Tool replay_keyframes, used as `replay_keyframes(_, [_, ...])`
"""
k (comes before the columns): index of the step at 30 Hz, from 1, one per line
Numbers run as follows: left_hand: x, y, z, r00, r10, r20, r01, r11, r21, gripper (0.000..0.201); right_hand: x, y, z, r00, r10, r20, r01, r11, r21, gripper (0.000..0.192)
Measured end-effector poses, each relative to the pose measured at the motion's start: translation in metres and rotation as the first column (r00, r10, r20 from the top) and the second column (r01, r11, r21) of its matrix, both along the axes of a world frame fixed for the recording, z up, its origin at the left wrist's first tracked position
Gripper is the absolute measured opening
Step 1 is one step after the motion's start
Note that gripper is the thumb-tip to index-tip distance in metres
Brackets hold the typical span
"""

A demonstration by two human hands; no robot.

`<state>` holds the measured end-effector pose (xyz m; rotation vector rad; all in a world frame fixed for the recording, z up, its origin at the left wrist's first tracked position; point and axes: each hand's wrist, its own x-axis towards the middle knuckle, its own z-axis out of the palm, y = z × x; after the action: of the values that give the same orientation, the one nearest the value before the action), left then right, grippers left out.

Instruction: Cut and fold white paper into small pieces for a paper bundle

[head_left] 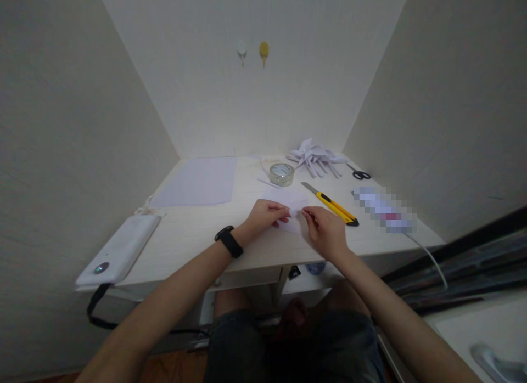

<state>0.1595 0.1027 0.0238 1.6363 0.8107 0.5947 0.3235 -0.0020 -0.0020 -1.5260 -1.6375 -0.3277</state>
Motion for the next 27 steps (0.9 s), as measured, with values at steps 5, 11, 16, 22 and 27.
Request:
replay_keyframes(5, [0.0001,-0.0047,0.0058,0.999,0.034,0.002,-0.034,0.999,-0.018,0.012,-0.0028,-0.0024,-0.0076,0.967,-0.020,0.254,0.035,0.998,-0.055,0.022])
replay_keyframes(11, [-0.0007,-0.0037,0.0018,1.000,-0.003,0.030,0.003,1.000,-0.020,0.013,-0.0036,0.0000,-0.0076,0.950,-0.054,0.307,0.070,0.997,-0.041,0.020])
replay_keyframes(16, [-0.0013,-0.0029,0.0025,1.000,-0.019,0.010,0.019,1.000,0.002,0.015,-0.0032,-0.0003,-0.0073,0.952,-0.050,0.301,0.075,0.995,-0.072,0.019])
replay_keyframes(22, [-0.0010,-0.0052,0.0063,0.999,-0.021,-0.035,0.021,1.000,-0.006,0.013,-0.0045,-0.0013,-0.0069,0.916,-0.078,0.392,0.120,0.989,-0.084,0.016])
replay_keyframes(27, [0.0017,-0.0048,0.0017,0.999,-0.024,-0.047,0.024,1.000,0.005,0.010,-0.0082,-0.0057,-0.0038,0.860,-0.083,0.504,0.131,0.990,-0.060,0.015])
